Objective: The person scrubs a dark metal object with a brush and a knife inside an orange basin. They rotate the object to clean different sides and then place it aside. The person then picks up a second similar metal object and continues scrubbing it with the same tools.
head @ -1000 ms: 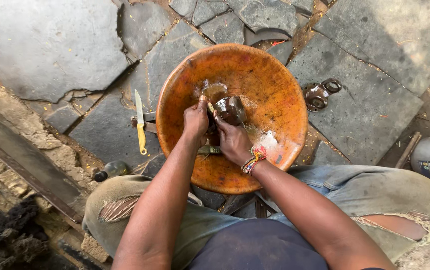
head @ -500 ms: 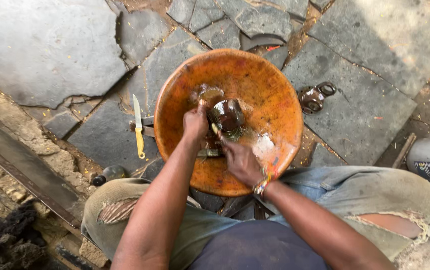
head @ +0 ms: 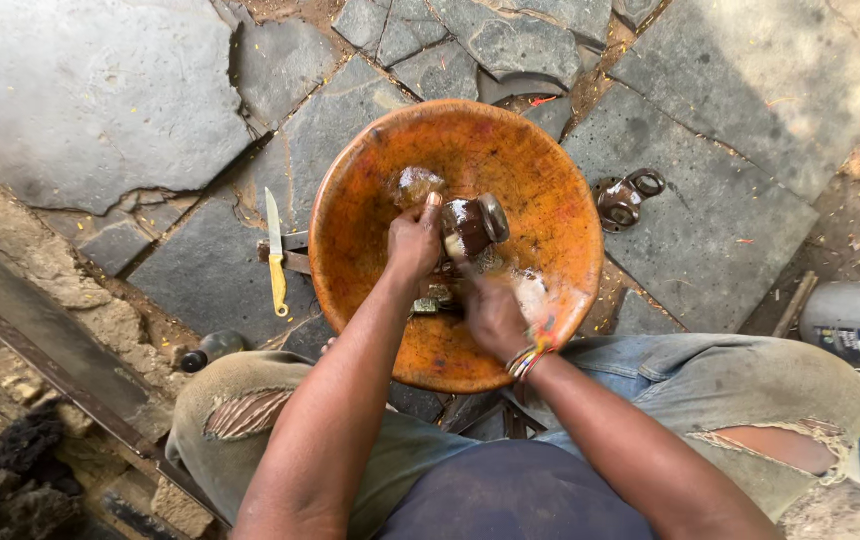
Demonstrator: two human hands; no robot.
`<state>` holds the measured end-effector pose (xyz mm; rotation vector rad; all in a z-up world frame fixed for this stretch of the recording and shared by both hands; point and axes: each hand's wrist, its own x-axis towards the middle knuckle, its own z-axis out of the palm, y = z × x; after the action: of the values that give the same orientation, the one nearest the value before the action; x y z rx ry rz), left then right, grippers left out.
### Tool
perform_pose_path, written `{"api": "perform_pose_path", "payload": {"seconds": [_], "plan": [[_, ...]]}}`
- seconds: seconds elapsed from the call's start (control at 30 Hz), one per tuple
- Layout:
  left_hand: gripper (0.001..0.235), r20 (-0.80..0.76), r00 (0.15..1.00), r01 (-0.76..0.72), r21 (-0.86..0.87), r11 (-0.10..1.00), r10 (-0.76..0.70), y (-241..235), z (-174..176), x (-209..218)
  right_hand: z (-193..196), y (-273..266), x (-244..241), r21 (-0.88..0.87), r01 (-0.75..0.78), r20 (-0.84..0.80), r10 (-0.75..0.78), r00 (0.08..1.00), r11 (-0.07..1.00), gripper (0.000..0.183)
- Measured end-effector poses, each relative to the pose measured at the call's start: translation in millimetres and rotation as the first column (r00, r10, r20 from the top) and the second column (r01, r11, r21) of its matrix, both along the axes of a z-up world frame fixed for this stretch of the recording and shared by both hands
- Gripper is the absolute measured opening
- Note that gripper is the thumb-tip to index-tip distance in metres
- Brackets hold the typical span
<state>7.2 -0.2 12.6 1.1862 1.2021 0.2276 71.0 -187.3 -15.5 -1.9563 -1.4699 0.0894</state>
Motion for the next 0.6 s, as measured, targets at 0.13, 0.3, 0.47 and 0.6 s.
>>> {"api": "perform_pose_path", "payload": {"seconds": [0.13,0.3,0.47,0.6], "plan": [[0.057,0.143,0.989,-0.027,-0.025,0.999,0.030,0.8,0.7,4.9,19.3,4.5,13.7,-0.236,0.094,-0.022,-0.102,0.995,0.967,0.039],[0.064,0.077,0.997,0.023,-0.148,0.989,-0.012,0.2,-7.7,3.6,21.1,35.8,24.6,-0.561,0.299,0.001,-0.361,0.933,0.772,0.034],[0.068,0.057,0.998,0.016,-0.107,0.994,-0.010,-2.8,-5.5,-0.3,34.6,25.9,21.9,-0.590,0.004,-0.163,-0.124,0.979,0.807,0.049],[0.068,0.170,0.982,-0.024,-0.288,0.957,0.076,-1.2,21.0,-1.4,64.6,-13.9,44.6,-0.428,-0.162,-0.016,0.172,0.985,0.889,0.037]]}}
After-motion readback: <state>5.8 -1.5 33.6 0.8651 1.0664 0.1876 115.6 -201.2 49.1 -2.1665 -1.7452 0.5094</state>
